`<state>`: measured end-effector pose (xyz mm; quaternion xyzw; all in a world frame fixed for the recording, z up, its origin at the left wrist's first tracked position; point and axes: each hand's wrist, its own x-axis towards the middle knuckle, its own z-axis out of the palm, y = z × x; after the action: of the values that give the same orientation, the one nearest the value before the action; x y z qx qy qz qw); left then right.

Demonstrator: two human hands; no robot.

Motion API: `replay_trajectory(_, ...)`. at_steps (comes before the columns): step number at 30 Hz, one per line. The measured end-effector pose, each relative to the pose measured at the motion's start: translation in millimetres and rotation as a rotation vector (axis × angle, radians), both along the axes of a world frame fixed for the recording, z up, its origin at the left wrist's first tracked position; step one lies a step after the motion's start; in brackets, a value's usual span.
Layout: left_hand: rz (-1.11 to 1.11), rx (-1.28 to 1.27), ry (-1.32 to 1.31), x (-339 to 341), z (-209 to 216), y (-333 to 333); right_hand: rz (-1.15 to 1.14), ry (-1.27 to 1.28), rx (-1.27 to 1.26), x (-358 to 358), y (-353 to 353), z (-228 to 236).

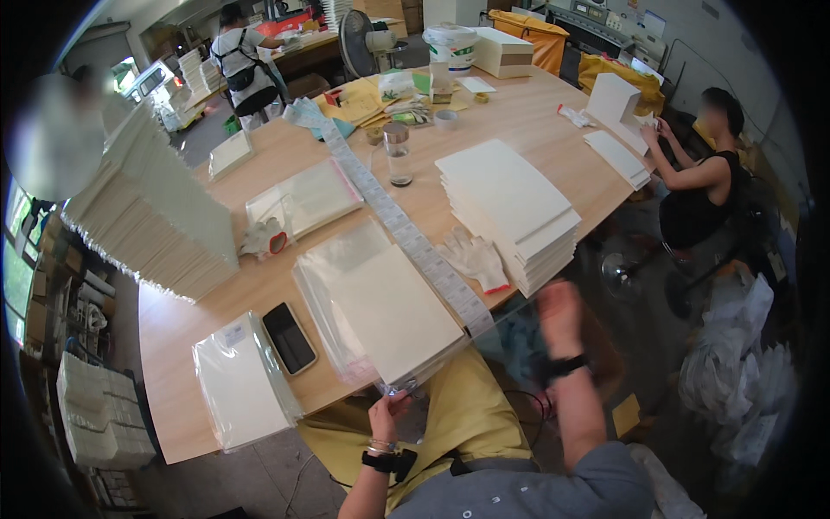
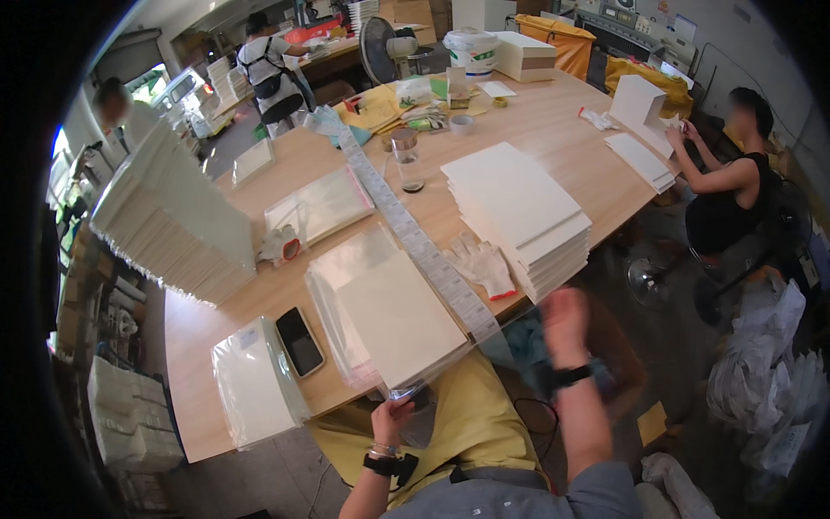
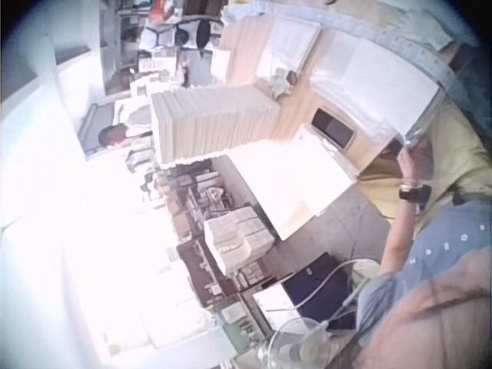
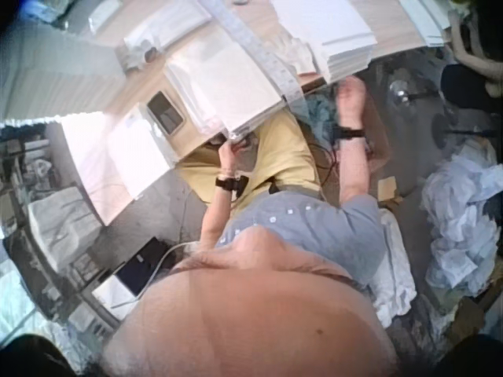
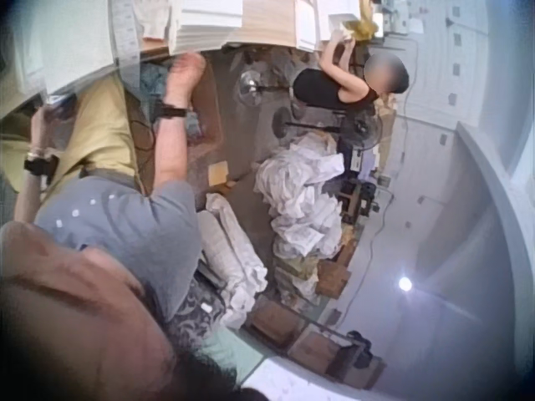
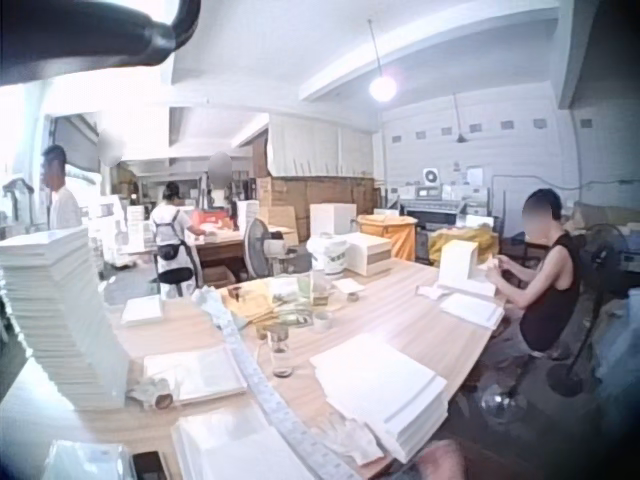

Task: The person picks up a sheet of white paper from a stack and slides it into a clear plastic sleeve by hand. They repeat this for multiple sheets, placing the sleeved papers in a stack on the table.

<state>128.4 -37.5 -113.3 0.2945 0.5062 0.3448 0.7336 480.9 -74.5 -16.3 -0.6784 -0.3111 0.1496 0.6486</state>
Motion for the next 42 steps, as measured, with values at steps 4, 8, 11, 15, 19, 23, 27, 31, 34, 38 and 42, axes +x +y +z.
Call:
replay_trajectory(4,-0.065,0.248,0.065,-16.2,-18.0,-3.5,0.174,0.056,-0.234,107.1,-80.3,-84.0)
replay_trajectory(8,-0.083,1.043,0.908,-17.2,12.5,-1.6,0.719,-0.828,-1.02,64.7,-87.4,-116.5)
replay_trajectory(11,-0.213,1.42,1.218,-7.7,22.4,14.7,0.573,-0.78,-0.346,-14.8,-19.1,-67.9)
replay_trajectory(15,-0.38,1.648,1.08,-3.4,23.2,32.5,0.805,-1.064,0.047,-33.8,32.1,-58.3)
replay_trajectory(19,-0.496,1.609,0.962,-12.0,27.5,37.3,1.074,-1.026,0.078,-19.8,45.1,-58.0)
replay_trajectory(23,-0.461,1.434,0.891,-8.9,28.3,37.1,1.122,-0.71,0.036,-17.2,48.4,-55.0)
replay_trajectory(27,-0.275,0.926,0.819,3.8,22.0,31.8,0.806,-0.682,-0.087,-35.9,45.0,-70.1)
replay_trajectory(31,-0.11,0.63,0.776,2.0,12.4,32.3,0.542,-0.582,-0.282,-63.2,43.6,-72.4)
replay_trajectory(34,-0.097,0.611,0.791,-3.9,-0.1,30.8,0.372,-0.538,-0.282,-78.5,40.3,-94.3)
replay_trajectory(38,0.107,0.117,0.187,8.5,2.4,22.7,0.329,-0.023,-0.13,-90.3,35.5,-99.3)
replay_trajectory(42,0.059,-0.029,-0.045,-8.1,4.2,3.4,0.38,0.029,-0.146,-87.7,14.9,-103.7)
